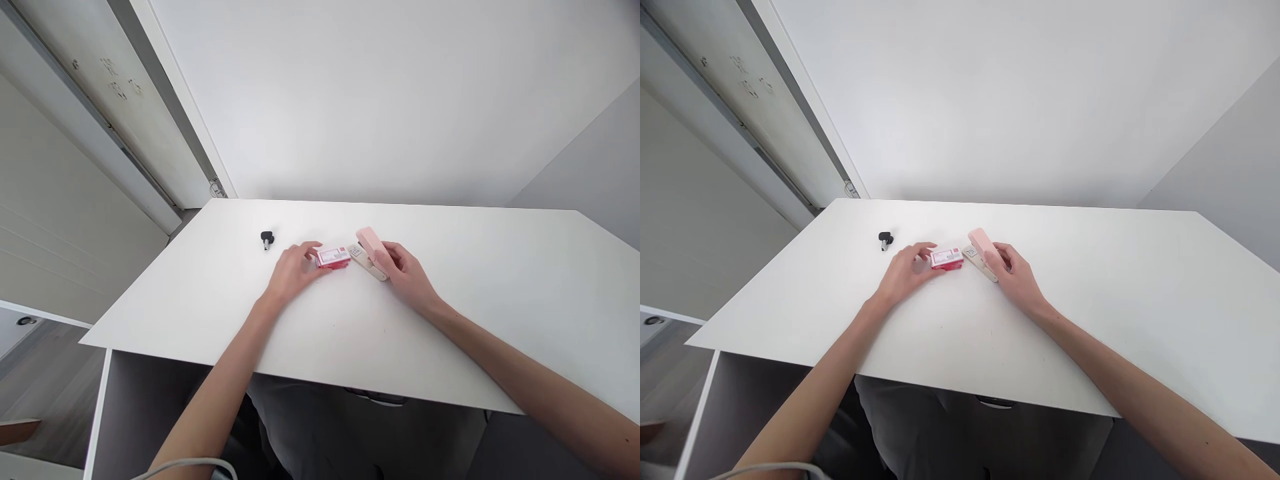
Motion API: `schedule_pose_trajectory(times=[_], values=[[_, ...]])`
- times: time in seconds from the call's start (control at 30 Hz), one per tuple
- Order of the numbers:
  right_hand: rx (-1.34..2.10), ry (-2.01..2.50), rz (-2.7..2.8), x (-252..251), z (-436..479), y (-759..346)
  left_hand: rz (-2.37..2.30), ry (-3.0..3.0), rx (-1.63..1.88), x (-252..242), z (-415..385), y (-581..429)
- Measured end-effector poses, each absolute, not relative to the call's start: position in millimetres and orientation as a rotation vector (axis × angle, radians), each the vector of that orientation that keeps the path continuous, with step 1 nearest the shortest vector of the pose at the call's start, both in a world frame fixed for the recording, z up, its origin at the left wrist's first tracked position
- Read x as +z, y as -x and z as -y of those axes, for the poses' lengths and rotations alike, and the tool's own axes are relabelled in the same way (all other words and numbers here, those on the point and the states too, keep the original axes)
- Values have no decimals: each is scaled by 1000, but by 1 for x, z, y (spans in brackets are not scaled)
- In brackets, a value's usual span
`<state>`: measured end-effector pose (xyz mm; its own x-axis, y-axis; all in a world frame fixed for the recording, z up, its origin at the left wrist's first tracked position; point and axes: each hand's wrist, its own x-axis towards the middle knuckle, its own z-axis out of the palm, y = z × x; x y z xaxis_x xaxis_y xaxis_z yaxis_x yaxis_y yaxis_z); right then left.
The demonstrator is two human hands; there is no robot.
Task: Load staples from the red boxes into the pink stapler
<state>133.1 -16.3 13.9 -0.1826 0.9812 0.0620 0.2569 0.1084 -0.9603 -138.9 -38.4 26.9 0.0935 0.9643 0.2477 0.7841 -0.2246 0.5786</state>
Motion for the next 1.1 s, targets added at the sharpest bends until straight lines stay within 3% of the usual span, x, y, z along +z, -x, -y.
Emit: schedule_pose_trajectory(times=[0.27, 1.1], values=[[1133, 1262, 1589, 16, 18, -133, -2402, -1924, 905, 20, 35, 149], [1104, 1275, 1624, 14, 17, -134, -2584, -1784, 1203, 22, 36, 156]])
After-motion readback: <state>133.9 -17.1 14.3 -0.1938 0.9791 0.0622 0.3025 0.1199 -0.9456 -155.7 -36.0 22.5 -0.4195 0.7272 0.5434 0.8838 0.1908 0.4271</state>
